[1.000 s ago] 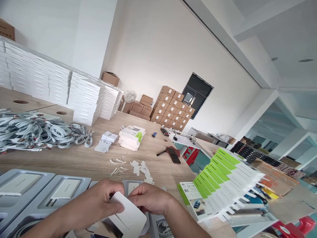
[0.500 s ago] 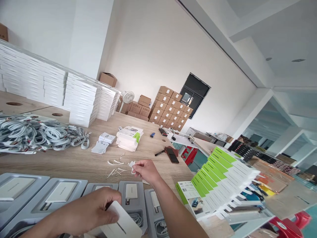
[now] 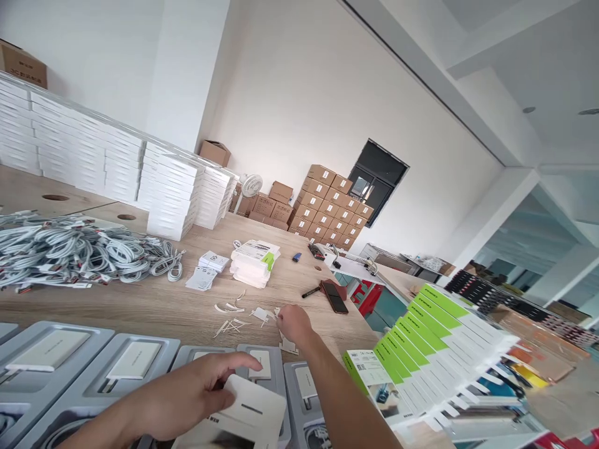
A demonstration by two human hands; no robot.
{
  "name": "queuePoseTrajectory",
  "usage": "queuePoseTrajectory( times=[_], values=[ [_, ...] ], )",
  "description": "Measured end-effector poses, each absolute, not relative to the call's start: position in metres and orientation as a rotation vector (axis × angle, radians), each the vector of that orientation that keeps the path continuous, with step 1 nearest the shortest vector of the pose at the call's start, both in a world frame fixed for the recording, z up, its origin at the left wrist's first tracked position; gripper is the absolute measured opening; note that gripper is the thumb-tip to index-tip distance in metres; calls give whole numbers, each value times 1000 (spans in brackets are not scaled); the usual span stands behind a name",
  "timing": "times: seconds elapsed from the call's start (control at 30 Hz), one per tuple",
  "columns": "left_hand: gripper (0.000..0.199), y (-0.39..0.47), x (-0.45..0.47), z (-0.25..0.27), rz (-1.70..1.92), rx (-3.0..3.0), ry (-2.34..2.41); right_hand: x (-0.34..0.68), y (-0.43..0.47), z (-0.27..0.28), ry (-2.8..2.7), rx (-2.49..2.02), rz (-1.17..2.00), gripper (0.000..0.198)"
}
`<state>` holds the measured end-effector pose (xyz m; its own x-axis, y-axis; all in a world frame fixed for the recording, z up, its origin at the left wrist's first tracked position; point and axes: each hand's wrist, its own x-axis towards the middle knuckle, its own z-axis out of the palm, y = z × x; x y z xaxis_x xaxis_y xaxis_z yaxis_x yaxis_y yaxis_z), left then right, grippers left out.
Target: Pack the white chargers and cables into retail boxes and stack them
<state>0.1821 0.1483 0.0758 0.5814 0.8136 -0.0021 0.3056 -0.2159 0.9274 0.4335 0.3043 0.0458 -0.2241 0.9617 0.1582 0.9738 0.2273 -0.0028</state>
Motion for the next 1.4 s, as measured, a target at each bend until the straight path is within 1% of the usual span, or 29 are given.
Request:
queuePoseTrajectory(
  times=[0.1,0.17,0.3,0.43,0.5,0.53,0.63,0.7,0.77,0.87,0.93,1.03,1.13,1.2,1.3,1.4],
  values=[
    [34,153,180,75,661,1820,960,435,298,55,-2237,-1825,-110,21],
    [32,158,180,74,671,1824,980,438,294,62,-2170,-1766,-43,24],
    [30,165,179,76,725,1772,1088,440,288,69,-2090,-1618,196,27],
    [25,168,178,79,672,1696,1126,437,268,72,-2018,-1475,424,38],
    [25,167,177,80,654,1677,1136,435,252,75,-1977,-1362,631,42],
    [28,167,176,80,660,1679,1145,433,244,78,-1962,-1276,777,41],
    [38,168,177,80,685,1711,1174,426,224,90,-1992,-992,1217,33],
    [39,168,180,79,688,1733,1151,419,215,96,-2109,-911,1342,29],
    [38,168,184,77,673,1762,1074,411,209,98,-2223,-903,1337,26],
    [41,167,189,74,676,1792,1038,406,205,94,-2295,-942,1198,21],
    [45,167,190,72,686,1766,1139,410,207,90,-2244,-983,1100,19],
    [48,168,188,72,681,1650,1287,424,217,85,-2020,-1051,1010,21],
    [49,173,185,73,781,1476,1330,437,230,79,-1736,-1095,1024,26],
    [54,179,184,72,845,1254,1348,439,236,76,-1651,-1106,1021,28],
    [62,188,181,67,820,859,1301,433,237,71,-1669,-1112,967,24],
    [63,188,181,64,799,769,1203,427,231,72,-1687,-1072,968,19]
  ],
)
